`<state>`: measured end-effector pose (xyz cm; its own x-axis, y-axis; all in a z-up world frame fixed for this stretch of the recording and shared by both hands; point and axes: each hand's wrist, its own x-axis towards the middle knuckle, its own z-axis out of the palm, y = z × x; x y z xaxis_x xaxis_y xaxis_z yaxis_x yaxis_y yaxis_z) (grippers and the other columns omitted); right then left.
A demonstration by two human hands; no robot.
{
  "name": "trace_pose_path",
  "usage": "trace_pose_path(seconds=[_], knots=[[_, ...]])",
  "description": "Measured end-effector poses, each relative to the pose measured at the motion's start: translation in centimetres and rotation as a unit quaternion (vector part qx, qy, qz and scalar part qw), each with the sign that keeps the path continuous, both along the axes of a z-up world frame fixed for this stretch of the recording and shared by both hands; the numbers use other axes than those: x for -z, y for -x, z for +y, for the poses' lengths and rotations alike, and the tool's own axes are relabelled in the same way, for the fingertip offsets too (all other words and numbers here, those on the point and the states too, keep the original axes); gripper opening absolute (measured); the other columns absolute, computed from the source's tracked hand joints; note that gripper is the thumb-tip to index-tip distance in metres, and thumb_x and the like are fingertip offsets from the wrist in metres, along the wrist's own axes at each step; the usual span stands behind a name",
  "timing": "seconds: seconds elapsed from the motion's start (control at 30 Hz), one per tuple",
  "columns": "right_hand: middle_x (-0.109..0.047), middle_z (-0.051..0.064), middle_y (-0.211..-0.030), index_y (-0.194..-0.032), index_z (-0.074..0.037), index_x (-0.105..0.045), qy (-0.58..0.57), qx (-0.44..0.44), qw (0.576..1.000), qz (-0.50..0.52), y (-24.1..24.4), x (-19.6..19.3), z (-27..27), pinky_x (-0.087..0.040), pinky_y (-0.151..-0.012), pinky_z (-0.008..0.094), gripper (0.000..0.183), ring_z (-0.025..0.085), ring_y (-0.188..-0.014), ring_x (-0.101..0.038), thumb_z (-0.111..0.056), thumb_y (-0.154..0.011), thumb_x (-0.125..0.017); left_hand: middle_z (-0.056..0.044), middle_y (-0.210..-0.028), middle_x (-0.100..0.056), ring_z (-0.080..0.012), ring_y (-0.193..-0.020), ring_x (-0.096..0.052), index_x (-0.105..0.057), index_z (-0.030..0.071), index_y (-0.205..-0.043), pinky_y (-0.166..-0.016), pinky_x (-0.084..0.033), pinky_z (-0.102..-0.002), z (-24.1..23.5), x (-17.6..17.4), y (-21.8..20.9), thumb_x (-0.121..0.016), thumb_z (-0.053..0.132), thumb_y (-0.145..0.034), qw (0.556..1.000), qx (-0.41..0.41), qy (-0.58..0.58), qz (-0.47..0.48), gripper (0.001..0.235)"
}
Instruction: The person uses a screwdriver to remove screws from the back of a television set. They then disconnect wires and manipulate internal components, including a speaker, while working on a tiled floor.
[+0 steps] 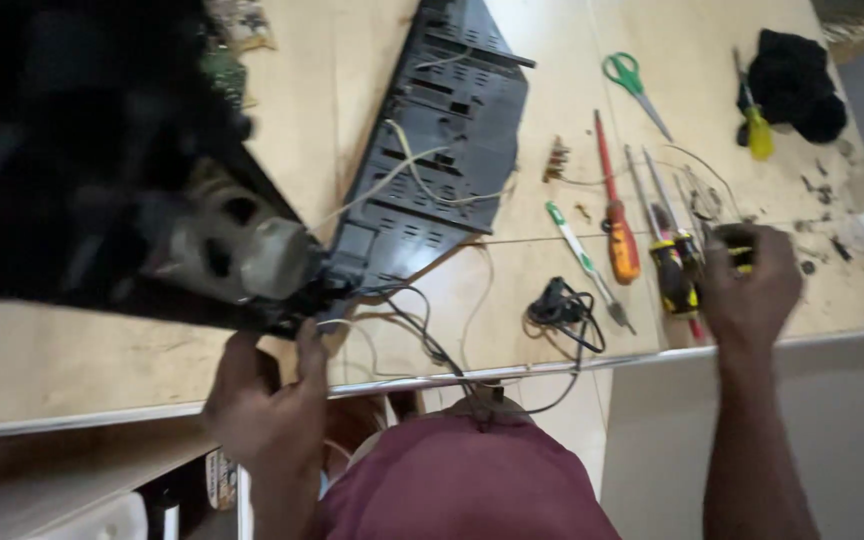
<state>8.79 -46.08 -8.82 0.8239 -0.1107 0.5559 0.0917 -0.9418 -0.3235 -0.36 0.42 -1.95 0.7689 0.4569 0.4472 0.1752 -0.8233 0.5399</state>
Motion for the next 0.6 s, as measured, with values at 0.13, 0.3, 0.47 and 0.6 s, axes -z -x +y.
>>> trace_pose_path(seconds=[0.13, 0.3, 0.47, 0.6], knots=[[-0.067, 0.022, -0.108, -0.118, 0.004, -0.075, 0.064, 0.124, 0.982, 0.130, 1.9, -0.7, -6.4, -0.049, -0.081, 0.045, 0.015, 0.030, -0.089, -0.060, -0.002, -0.104, -0.076, -0.010, -0.065, -0.060, -0.0178, -0.046, -0.044, -0.073, -0.008, -0.106, -0.044, -0.033, -0.033, -0.3, -0.3, 0.1, -0.087, 0.013, -0.092, 0.999, 0.023, 0.013, -0.018, 0.028], [-0.063, 0.028, -0.117, -0.133, 0.005, -0.071, 0.023, 0.065, 0.969, 0.237, 0.8, 0.1, -8.0, -0.050, -0.078, 0.048, 0.033, 0.037, -0.095, -0.063, -0.013, -0.106, -0.067, -0.008, -0.060, -0.049, -0.0177, -0.045, -0.035, -0.071, -0.005, -0.103, -0.046, -0.029, -0.034, -0.5, -0.4, 0.2, -0.087, 0.009, -0.094, 0.999, 0.005, 0.043, 0.003, 0.023], [-0.067, 0.021, -0.105, -0.116, -0.001, -0.079, 0.075, 0.040, 0.976, 0.199, -1.0, 4.1, -11.3, -0.050, -0.081, 0.047, 0.029, 0.037, -0.093, -0.061, -0.023, -0.099, -0.075, -0.009, -0.067, -0.055, -0.0187, -0.047, -0.038, -0.071, -0.007, -0.109, -0.048, -0.031, -0.033, -1.4, -1.6, 0.1, -0.081, 0.007, -0.096, 0.999, -0.002, 0.043, 0.010, 0.022], [-0.075, 0.024, -0.097, -0.111, 0.010, -0.076, 0.013, 0.101, 0.966, 0.236, -1.4, 2.8, -11.1, -0.052, -0.072, 0.047, 0.033, 0.041, -0.077, -0.068, -0.020, -0.098, -0.072, -0.011, -0.065, -0.054, -0.0229, -0.051, -0.042, -0.068, -0.005, -0.100, -0.050, -0.036, -0.037, -1.6, -1.6, 0.3, -0.080, 0.018, -0.096, 0.996, -0.043, 0.063, 0.048, 0.027]])
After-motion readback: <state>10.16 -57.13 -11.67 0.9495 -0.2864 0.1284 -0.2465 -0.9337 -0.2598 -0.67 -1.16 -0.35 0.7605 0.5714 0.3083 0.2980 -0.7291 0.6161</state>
